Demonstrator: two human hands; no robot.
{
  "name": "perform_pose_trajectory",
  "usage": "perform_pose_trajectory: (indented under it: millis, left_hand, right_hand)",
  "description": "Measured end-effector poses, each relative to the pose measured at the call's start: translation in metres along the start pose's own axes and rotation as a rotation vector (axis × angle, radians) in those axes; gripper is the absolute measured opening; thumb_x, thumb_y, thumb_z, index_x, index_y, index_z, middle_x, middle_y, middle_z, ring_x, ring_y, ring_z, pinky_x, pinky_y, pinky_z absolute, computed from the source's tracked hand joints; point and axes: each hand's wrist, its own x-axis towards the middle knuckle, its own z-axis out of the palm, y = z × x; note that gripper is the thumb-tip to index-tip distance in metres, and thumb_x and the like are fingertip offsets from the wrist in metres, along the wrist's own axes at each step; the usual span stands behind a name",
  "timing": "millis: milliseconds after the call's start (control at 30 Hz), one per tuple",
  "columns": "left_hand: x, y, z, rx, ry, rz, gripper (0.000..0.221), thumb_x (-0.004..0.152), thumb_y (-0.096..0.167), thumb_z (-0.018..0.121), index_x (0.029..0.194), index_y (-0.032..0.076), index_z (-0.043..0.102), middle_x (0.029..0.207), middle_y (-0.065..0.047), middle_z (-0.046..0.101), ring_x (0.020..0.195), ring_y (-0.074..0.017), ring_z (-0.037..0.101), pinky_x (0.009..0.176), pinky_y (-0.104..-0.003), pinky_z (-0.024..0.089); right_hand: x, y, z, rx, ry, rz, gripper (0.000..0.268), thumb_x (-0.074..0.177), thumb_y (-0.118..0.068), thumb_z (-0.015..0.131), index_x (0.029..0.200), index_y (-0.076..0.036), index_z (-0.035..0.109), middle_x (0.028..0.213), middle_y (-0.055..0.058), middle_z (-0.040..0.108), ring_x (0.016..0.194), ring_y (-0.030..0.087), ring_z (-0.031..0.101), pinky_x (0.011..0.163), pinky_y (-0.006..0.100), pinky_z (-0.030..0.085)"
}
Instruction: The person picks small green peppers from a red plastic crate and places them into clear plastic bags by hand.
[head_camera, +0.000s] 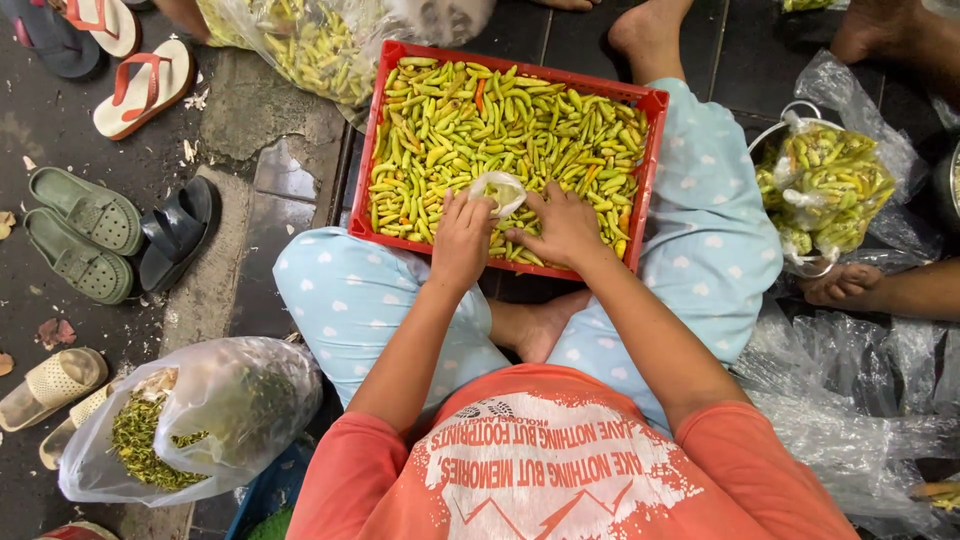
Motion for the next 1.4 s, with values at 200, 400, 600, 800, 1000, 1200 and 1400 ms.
perform_pose_trajectory:
  millis: [200, 400, 600, 800, 1000, 1200, 1400]
  left_hand:
    - [0.009, 0.01, -0.011, -0.061, 0.012, -0.045, 0.011, 0.098, 0.014, 0.071, 0.105, 0.013, 0.062, 0.131, -0.008, 0.058, 0.127, -0.0348, 0.058, 0.117, -0.054, 0.038]
    - [0.009, 0.01, -0.012, -0.084, 0.031, -0.032, 0.009, 0.101, 0.014, 0.067, 0.105, 0.012, 0.06, 0.129, -0.009, 0.06, 0.125, -0.0341, 0.06, 0.116, -0.05, 0.039]
    - [0.014, 0.013, -0.01, -0.054, 0.058, -0.019, 0.01, 0.098, 0.017, 0.072, 0.101, 0.014, 0.062, 0.128, -0.007, 0.06, 0.128, -0.0364, 0.059, 0.115, -0.054, 0.039]
    - [0.033, 0.012, 0.009, -0.057, 0.098, -0.016, 0.012, 0.098, 0.02, 0.07, 0.099, 0.012, 0.06, 0.133, -0.009, 0.058, 0.131, -0.0386, 0.056, 0.115, -0.053, 0.041]
    - [0.025, 0.012, 0.021, -0.085, 0.069, 0.029, 0.01, 0.099, 0.02, 0.068, 0.1, 0.014, 0.059, 0.134, -0.007, 0.058, 0.132, -0.0362, 0.056, 0.118, -0.049, 0.037]
    - [0.023, 0.014, 0.024, -0.088, 0.023, 0.128, 0.014, 0.097, 0.021, 0.07, 0.1, 0.016, 0.058, 0.132, -0.007, 0.057, 0.128, -0.0366, 0.059, 0.115, -0.05, 0.042]
    - [0.021, 0.01, 0.03, -0.218, -0.112, 0.109, 0.012, 0.098, 0.022, 0.069, 0.098, 0.016, 0.058, 0.127, -0.006, 0.057, 0.126, -0.037, 0.06, 0.115, -0.053, 0.04]
  right_hand:
    - [0.001, 0.003, -0.001, 0.156, -0.058, 0.039, 0.073, 0.086, -0.084, 0.057, 0.127, -0.024, 0.064, 0.122, 0.01, 0.054, 0.111, 0.048, 0.063, 0.09, 0.056, 0.053]
    - [0.009, 0.022, -0.005, 0.397, 0.042, 0.038, 0.03, 0.09, -0.047, 0.08, 0.105, -0.022, 0.072, 0.112, 0.01, 0.065, 0.111, 0.043, 0.067, 0.092, 0.054, 0.052]
    - [0.049, 0.092, 0.053, 1.366, 0.191, 0.285, 0.03, 0.092, -0.014, 0.079, 0.12, -0.007, 0.069, 0.107, 0.011, 0.071, 0.088, 0.025, 0.074, 0.07, 0.034, 0.064]
    - [0.044, 0.089, 0.037, 2.368, -0.09, 0.572, 0.029, 0.097, -0.036, 0.064, 0.106, -0.009, 0.063, 0.107, 0.021, 0.072, 0.086, 0.028, 0.074, 0.05, 0.018, 0.054]
    - [0.042, 0.116, 0.067, 2.532, -0.28, 0.432, 0.062, 0.099, -0.046, 0.049, 0.142, -0.003, 0.056, 0.141, 0.018, 0.064, 0.123, 0.037, 0.066, 0.079, 0.04, 0.063]
    - [0.035, 0.121, 0.051, 2.366, -0.076, 0.344, 0.048, 0.095, -0.05, 0.057, 0.117, -0.01, 0.072, 0.103, 0.018, 0.076, 0.101, 0.042, 0.074, 0.071, 0.055, 0.065]
    - [0.031, 0.08, -0.003, 2.242, 0.112, 0.061, 0.043, 0.091, -0.037, 0.051, 0.123, -0.01, 0.062, 0.117, 0.022, 0.072, 0.1, 0.045, 0.074, 0.065, 0.055, 0.067]
